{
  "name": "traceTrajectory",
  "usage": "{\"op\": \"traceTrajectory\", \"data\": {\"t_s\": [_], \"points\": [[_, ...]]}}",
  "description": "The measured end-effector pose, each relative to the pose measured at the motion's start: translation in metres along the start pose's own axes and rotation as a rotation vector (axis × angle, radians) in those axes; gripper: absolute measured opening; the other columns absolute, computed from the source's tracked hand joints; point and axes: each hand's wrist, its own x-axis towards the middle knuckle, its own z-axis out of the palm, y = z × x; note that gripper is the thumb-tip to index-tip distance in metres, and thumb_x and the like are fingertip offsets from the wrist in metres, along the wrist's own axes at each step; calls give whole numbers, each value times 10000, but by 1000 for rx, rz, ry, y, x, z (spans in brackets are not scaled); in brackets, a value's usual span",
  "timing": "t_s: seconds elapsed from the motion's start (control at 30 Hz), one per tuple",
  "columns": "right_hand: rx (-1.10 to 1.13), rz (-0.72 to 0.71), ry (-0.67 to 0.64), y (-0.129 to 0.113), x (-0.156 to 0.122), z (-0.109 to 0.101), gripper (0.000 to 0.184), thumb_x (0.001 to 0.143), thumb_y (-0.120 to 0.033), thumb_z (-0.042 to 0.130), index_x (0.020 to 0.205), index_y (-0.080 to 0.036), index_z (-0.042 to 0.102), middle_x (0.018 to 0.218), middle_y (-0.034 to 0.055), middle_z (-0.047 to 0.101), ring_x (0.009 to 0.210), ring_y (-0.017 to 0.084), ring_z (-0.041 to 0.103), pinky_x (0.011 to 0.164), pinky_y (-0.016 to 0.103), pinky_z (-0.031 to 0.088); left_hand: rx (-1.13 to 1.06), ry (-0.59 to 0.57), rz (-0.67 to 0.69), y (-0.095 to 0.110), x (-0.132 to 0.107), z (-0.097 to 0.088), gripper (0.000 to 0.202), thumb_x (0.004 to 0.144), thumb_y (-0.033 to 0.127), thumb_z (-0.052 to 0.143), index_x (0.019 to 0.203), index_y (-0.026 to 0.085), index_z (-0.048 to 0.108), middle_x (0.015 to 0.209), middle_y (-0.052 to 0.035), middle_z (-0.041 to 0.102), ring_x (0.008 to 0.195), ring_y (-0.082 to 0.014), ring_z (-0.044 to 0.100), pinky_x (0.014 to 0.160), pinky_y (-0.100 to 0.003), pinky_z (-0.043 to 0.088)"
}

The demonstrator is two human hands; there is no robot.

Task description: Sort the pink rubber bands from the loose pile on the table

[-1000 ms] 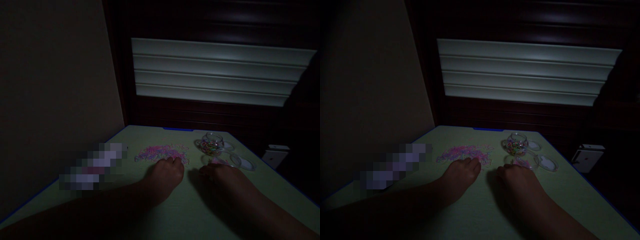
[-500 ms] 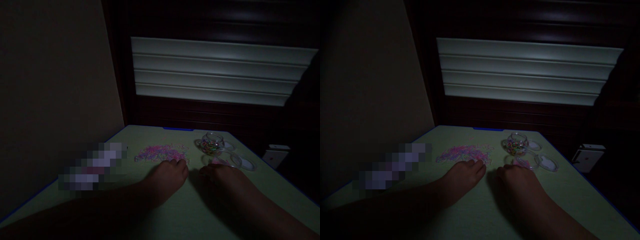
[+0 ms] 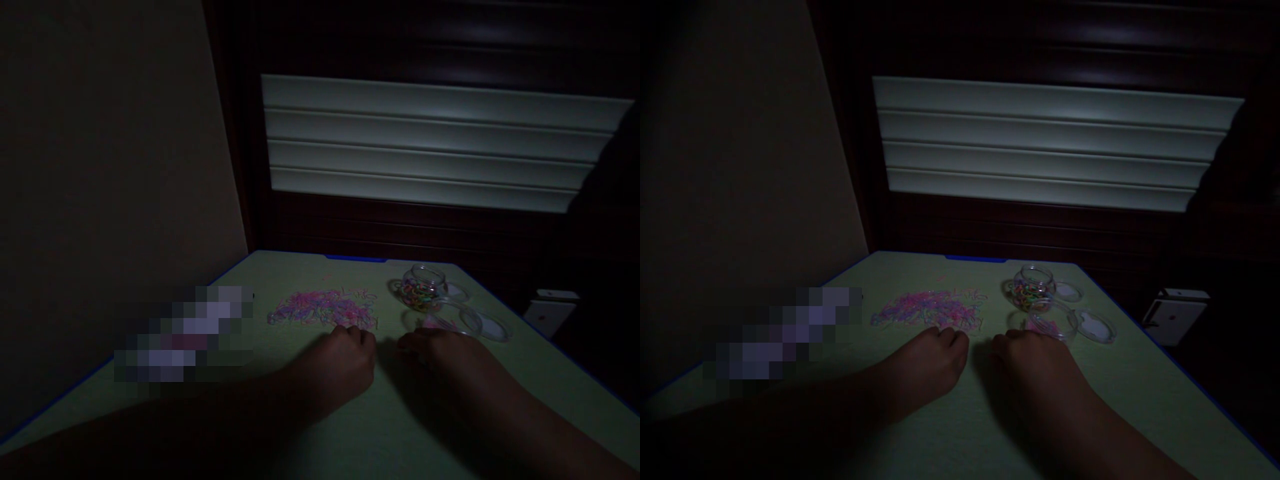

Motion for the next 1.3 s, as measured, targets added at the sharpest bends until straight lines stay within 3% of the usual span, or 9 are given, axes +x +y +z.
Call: {"op": "traceTrajectory", "data": {"t_s": [0.6,1.3], "points": [[-12,-7,8,0,2,0,214,754,-168,405,714,-222,608,683,26,620,574,128,546,504,235,320,-36,41,19,-2,-2,6,55,709,91,522,704,115,571,682,-65,465,637,-191,454,445,-280,269],[0,-34,25,2,1,2,194,745,-148,411,677,-201,584,660,31,596,548,113,513,492,230,292,-39,152,-71,-2,-5,-2,125,785,106,412,856,142,508,805,-55,480,677,-202,478,512,-312,364]]}}
